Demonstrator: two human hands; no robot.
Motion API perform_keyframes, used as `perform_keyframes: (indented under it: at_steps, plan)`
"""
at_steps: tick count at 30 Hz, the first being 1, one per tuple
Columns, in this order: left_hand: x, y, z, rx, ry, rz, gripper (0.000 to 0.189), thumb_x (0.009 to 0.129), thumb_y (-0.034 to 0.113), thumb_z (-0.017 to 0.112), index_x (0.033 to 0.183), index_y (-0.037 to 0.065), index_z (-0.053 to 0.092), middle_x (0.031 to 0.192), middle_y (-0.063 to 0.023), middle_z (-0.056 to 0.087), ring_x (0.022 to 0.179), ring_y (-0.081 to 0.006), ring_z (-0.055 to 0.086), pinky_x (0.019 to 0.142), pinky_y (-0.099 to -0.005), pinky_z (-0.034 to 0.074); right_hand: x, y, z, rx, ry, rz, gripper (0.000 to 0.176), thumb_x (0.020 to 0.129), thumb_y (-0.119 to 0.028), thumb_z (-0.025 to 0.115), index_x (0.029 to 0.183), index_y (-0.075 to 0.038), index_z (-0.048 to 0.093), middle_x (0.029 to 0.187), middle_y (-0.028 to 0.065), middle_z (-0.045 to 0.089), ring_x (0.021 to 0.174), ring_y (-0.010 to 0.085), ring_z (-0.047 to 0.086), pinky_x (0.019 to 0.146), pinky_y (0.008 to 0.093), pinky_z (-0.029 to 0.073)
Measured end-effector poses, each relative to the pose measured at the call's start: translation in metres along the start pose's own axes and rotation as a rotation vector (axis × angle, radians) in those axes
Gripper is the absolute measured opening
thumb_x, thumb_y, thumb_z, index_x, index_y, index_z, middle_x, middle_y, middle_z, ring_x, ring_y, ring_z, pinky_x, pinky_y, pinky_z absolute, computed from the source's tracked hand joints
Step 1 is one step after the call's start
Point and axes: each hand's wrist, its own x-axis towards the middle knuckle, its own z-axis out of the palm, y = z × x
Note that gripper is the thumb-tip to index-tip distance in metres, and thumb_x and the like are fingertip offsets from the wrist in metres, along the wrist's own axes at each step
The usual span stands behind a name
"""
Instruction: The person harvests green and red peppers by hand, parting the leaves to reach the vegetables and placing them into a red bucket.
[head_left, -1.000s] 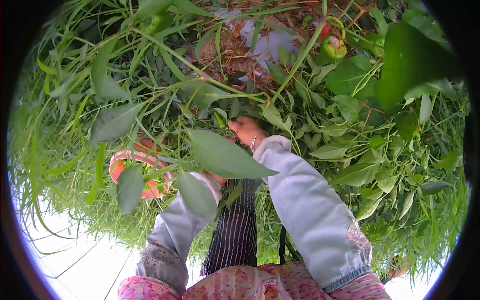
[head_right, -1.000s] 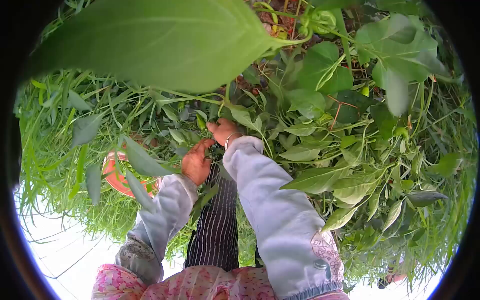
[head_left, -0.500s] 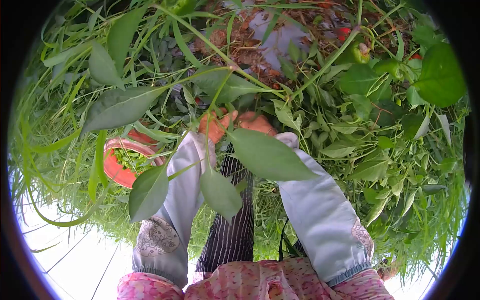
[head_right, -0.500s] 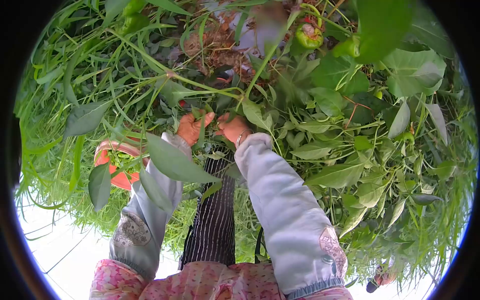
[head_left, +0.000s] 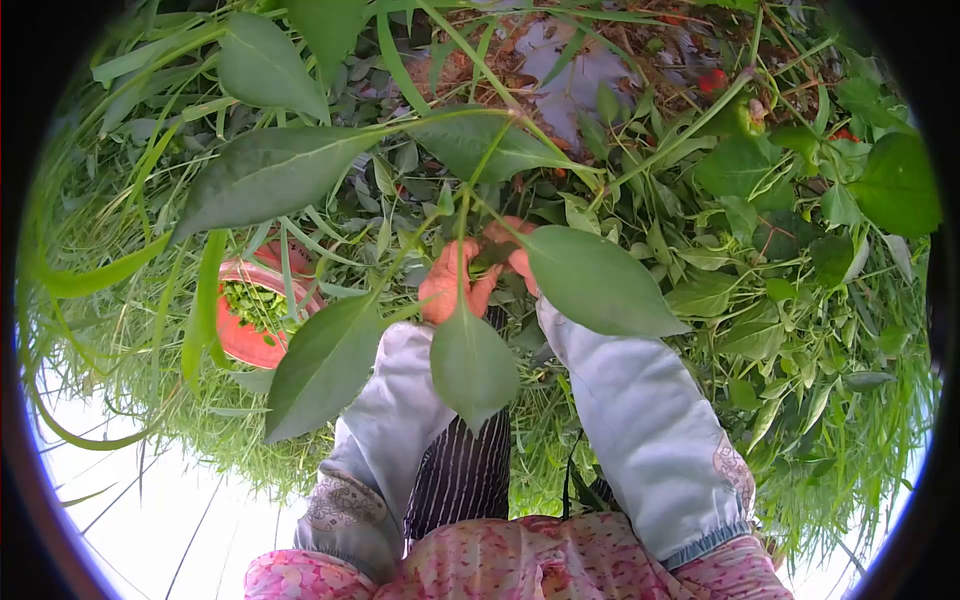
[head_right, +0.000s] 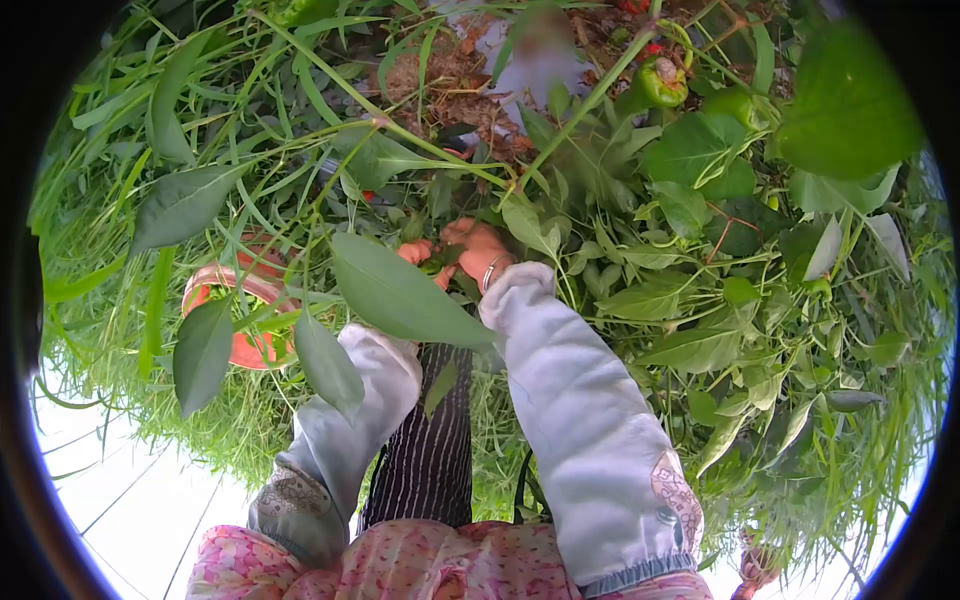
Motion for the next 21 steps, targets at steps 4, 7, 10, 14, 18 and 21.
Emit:
perform_keyframes:
  at_steps: [4, 7, 10, 14, 18, 21]
  plan:
    - [0.002, 0.043, -0.021, 0.141, -0.128, 0.067, 0.033, 0.072, 0.009, 0.069, 0.1, 0.008, 0.051, 0.098, -0.0149, 0.058, 0.083, -0.0348, 0.059, 0.068, -0.04, 0.048, 0.038, 0.046, -0.011, -0.47, 0.107, -0.098, 0.011, 0.082, -0.011, 0.058, 0.086, -0.002, 0.062, 0.078, 0.0077, 0.064, 0.071, 0.0162, 0.06, 0.066, 0.0283, 0.047]
    - [-0.005, 0.041, -0.019, 0.259, -0.175, 0.036, 0.031, 0.073, 0.008, 0.069, 0.098, 0.009, 0.051, 0.094, -0.0115, 0.06, 0.076, -0.0338, 0.061, 0.063, -0.0401, 0.049, 0.052, 0.065, -0.016, -0.711, 0.215, -0.166, 0.013, 0.081, -0.01, 0.057, 0.09, -0.002, 0.063, 0.082, 0.0115, 0.065, 0.074, 0.0179, 0.062, 0.068, 0.0292, 0.048]
    - [-0.006, 0.038, -0.022, 0.281, -0.208, 0.1, 0.029, 0.073, 0.007, 0.069, 0.096, 0.01, 0.051, 0.095, -0.0114, 0.061, 0.077, -0.0337, 0.062, 0.064, -0.039, 0.05, 0.006, 0.011, 0.004, -0.667, 0.181, -0.075, 0.015, 0.08, -0.011, 0.054, 0.091, -0.004, 0.063, 0.087, 0.0141, 0.066, 0.08, 0.0238, 0.064, 0.072, 0.033, 0.049]
    - [-0.003, 0.039, -0.019, 0.295, -0.052, 0.096, 0.026, 0.072, 0.008, 0.07, 0.092, 0.008, 0.054, 0.088, -0.0115, 0.063, 0.076, -0.03, 0.063, 0.065, -0.0355, 0.05, 0.019, 0.021, 0.006, -0.855, 0.25, -0.046, 0.02, 0.081, -0.017, 0.053, 0.096, -0.006, 0.061, 0.093, 0.0147, 0.065, 0.088, 0.0293, 0.063, 0.076, 0.0378, 0.049]
    - [0.002, 0.053, -0.034, 0.31, -0.186, 0.015, 0.019, 0.075, 0.005, 0.069, 0.09, 0.007, 0.058, 0.085, -0.0067, 0.063, 0.071, -0.0157, 0.06, 0.066, -0.0262, 0.048, 0.032, 0.029, 0.01, -0.918, 0.323, 0.025, 0.022, 0.081, -0.019, 0.054, 0.099, -0.007, 0.059, 0.097, 0.0161, 0.063, 0.091, 0.0309, 0.061, 0.078, 0.0396, 0.047]
    - [0.003, 0.048, -0.049, -0.02, -0.141, -0.124, 0.018, 0.076, 0.005, 0.068, 0.092, 0.006, 0.058, 0.087, -0.0016, 0.061, 0.075, -0.0106, 0.057, 0.069, -0.0237, 0.046, 0.025, 0.029, 0.019, -0.906, 0.393, -0.002, 0.014, 0.081, -0.014, 0.056, 0.092, -0.007, 0.061, 0.086, 0.0167, 0.064, 0.079, 0.0314, 0.062, 0.071, 0.0384, 0.047]
